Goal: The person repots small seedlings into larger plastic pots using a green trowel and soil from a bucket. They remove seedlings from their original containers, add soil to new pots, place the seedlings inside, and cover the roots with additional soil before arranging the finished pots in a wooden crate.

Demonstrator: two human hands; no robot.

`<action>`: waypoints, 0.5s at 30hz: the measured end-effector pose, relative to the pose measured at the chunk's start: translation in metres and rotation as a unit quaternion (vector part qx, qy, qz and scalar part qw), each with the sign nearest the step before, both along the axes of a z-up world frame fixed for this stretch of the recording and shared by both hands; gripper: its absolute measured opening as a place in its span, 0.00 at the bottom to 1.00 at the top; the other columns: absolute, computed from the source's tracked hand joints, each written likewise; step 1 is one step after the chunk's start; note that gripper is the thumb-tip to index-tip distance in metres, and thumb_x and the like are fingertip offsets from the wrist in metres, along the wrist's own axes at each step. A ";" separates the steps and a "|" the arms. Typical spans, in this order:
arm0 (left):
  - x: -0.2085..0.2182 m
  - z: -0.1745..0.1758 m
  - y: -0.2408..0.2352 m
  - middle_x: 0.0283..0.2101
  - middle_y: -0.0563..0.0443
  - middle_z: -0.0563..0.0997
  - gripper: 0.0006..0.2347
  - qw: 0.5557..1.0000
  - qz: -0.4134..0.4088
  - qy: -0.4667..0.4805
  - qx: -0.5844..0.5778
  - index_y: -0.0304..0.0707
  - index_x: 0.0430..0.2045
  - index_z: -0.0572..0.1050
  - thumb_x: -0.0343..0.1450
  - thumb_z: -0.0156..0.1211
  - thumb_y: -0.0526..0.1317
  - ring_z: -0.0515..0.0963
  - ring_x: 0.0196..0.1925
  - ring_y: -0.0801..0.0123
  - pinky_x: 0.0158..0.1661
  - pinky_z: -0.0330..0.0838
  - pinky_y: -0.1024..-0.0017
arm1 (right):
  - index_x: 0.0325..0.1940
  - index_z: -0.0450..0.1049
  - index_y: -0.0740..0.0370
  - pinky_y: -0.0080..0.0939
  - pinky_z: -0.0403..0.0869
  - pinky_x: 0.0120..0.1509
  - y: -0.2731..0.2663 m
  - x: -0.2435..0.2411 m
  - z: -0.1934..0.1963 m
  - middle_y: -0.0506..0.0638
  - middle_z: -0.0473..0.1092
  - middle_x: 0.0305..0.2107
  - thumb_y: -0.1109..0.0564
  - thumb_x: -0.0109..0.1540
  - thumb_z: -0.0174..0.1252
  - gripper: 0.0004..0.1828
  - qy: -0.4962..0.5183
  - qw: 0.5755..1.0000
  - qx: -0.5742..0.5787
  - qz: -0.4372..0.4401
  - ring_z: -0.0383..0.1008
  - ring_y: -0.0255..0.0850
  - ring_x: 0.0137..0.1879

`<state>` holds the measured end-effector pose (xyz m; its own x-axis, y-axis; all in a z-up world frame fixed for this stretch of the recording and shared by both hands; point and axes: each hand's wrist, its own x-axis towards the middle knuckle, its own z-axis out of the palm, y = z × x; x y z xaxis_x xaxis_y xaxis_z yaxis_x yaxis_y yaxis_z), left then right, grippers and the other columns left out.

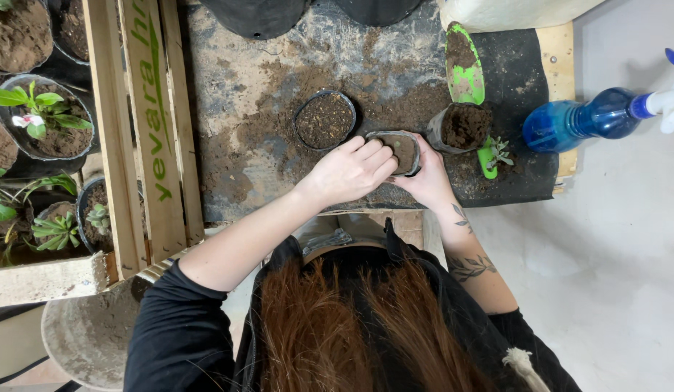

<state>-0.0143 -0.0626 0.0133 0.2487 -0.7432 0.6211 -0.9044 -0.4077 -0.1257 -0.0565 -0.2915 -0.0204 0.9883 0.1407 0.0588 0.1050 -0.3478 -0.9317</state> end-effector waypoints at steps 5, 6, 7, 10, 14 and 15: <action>0.003 -0.018 -0.012 0.33 0.47 0.70 0.16 0.999 0.018 -0.016 -0.025 0.40 0.31 0.73 0.83 0.43 0.48 0.74 0.40 0.54 0.42 0.67 0.62 | 0.69 0.76 0.61 0.63 0.75 0.66 -0.006 0.002 -0.013 0.60 0.79 0.53 0.58 0.49 0.87 0.46 -0.013 1.000 0.005 0.000 0.77 0.48 0.66; 0.004 -0.021 -0.013 0.32 0.48 0.69 0.17 0.999 0.022 -0.012 -0.030 0.41 0.30 0.73 0.84 0.42 0.50 0.74 0.40 0.54 0.42 0.67 0.62 | 0.68 0.76 0.61 0.63 0.75 0.66 -0.007 0.001 -0.015 0.60 0.79 0.52 0.57 0.50 0.88 0.44 -0.014 1.000 0.014 -0.003 0.77 0.48 0.66; 0.004 -0.024 -0.015 0.31 0.48 0.69 0.19 0.999 0.026 -0.009 -0.036 0.42 0.29 0.72 0.84 0.41 0.51 0.73 0.39 0.54 0.42 0.66 0.62 | 0.68 0.77 0.61 0.62 0.75 0.66 -0.008 0.001 -0.018 0.60 0.80 0.52 0.57 0.51 0.88 0.43 -0.015 1.000 0.022 -0.006 0.77 0.49 0.66; 0.004 -0.026 -0.017 0.30 0.49 0.68 0.19 0.999 0.023 -0.001 -0.045 0.42 0.28 0.71 0.84 0.42 0.52 0.73 0.38 0.55 0.41 0.65 0.62 | 0.67 0.77 0.62 0.63 0.76 0.65 -0.007 0.001 -0.018 0.59 0.80 0.51 0.56 0.51 0.88 0.43 -0.014 0.999 0.031 -0.008 0.77 0.46 0.64; 0.003 -0.018 -0.016 0.30 0.49 0.68 0.17 0.998 0.019 0.013 -0.054 0.43 0.28 0.71 0.82 0.46 0.52 0.73 0.38 0.55 0.43 0.65 0.62 | 0.66 0.77 0.63 0.63 0.75 0.65 -0.002 0.000 -0.011 0.60 0.79 0.50 0.58 0.52 0.86 0.40 -0.023 1.000 0.019 -0.008 0.77 0.46 0.63; 0.004 -0.019 -0.016 0.30 0.49 0.68 0.17 0.998 0.022 0.028 -0.060 0.43 0.28 0.71 0.81 0.48 0.54 0.73 0.39 0.56 0.43 0.65 0.62 | 0.66 0.77 0.63 0.63 0.75 0.65 -0.003 0.001 -0.015 0.60 0.79 0.50 0.59 0.52 0.86 0.41 -0.024 0.999 0.027 -0.007 0.76 0.46 0.64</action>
<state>-0.0108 -0.0785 -0.0059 0.3163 -0.6518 0.6893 -0.8894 -0.4565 -0.0236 -0.0560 -0.2943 -0.0352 0.9860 0.1217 0.1142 0.1461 -0.2981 -0.9433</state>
